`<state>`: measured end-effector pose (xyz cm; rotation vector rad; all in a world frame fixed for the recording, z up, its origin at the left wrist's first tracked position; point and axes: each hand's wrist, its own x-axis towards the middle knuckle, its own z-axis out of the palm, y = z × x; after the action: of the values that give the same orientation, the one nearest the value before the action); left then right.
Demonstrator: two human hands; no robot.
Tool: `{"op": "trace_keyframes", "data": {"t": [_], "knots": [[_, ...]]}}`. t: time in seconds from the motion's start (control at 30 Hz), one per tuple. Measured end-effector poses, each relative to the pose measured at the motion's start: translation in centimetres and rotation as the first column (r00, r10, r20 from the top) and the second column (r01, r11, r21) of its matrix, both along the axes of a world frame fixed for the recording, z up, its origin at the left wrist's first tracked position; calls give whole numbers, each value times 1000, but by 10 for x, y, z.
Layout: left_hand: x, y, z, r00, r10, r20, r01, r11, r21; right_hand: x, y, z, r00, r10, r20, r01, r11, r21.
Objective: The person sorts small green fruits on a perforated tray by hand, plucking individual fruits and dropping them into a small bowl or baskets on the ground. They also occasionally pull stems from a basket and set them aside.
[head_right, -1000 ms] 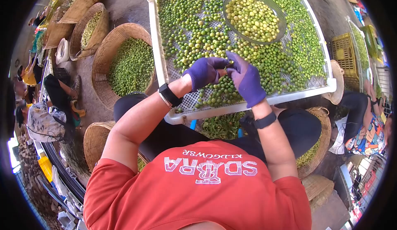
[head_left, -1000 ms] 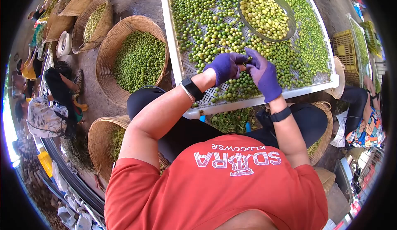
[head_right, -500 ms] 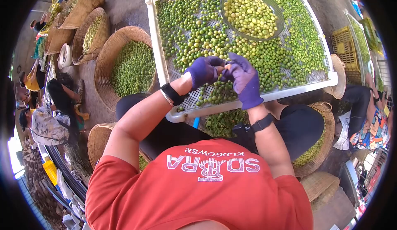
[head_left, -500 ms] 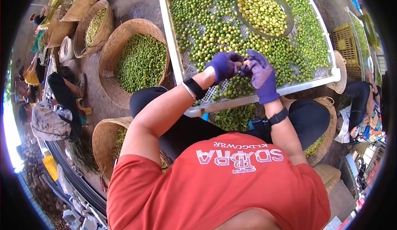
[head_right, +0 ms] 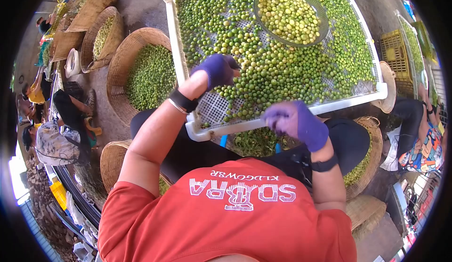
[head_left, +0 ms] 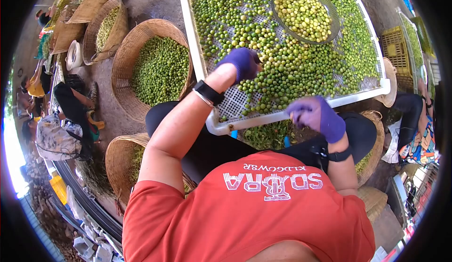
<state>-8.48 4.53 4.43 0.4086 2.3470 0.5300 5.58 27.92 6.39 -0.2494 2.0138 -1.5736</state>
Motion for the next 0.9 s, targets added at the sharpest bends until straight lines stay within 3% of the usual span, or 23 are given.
{"op": "trace_keyframes", "data": {"t": [0.03,0.07,0.1,0.17,0.23,0.33,0.43,0.5,0.53,0.63,0.67,0.73,0.77,0.87,0.9], "knots": [[-8,-4,7,999,-3,-45,-2,995,-98,8,6,1,975,212,-71,-203,972,119],[-15,-11,2,992,28,-125,-50,983,-176,16,6,2,899,360,-251,-275,908,315],[-23,-19,-4,978,51,-205,-102,963,-249,24,6,3,766,516,-383,-291,810,508],[-37,-41,-16,892,66,-448,-216,932,-292,26,4,3,645,632,-430,-264,712,651],[-51,-63,-12,814,65,-577,-311,888,-339,22,1,0,746,555,-368,-279,763,583],[-54,-89,3,700,139,-701,-477,821,-313,31,-7,-17,939,282,-195,-163,868,469],[-50,-97,12,595,122,-795,-603,721,-341,29,-11,-16,820,522,-233,-296,736,608],[-41,-87,35,732,82,-676,-491,752,-440,18,-16,-11,674,651,-350,-232,636,736],[-45,-81,31,746,61,-664,-467,758,-455,10,-19,-9,586,710,-391,-184,586,789],[-38,-63,7,820,-79,-568,-196,892,-408,-15,-34,-1,677,728,-109,-316,420,851],[-28,-53,2,811,-123,-572,-84,943,-322,-9,-23,-3,783,530,-326,-205,714,669],[-18,-38,-8,903,-169,-395,80,970,-230,6,-22,-20,796,411,-445,-192,868,459],[-12,-30,-12,901,-232,-366,156,962,-225,12,-22,-23,802,340,-491,-181,922,342],[6,-17,-29,940,-273,-202,216,939,-267,20,-11,-7,838,467,-284,-332,848,413],[9,-17,-37,933,-275,-231,219,945,-242,16,-8,-10,846,383,-370,-191,867,460]]}}
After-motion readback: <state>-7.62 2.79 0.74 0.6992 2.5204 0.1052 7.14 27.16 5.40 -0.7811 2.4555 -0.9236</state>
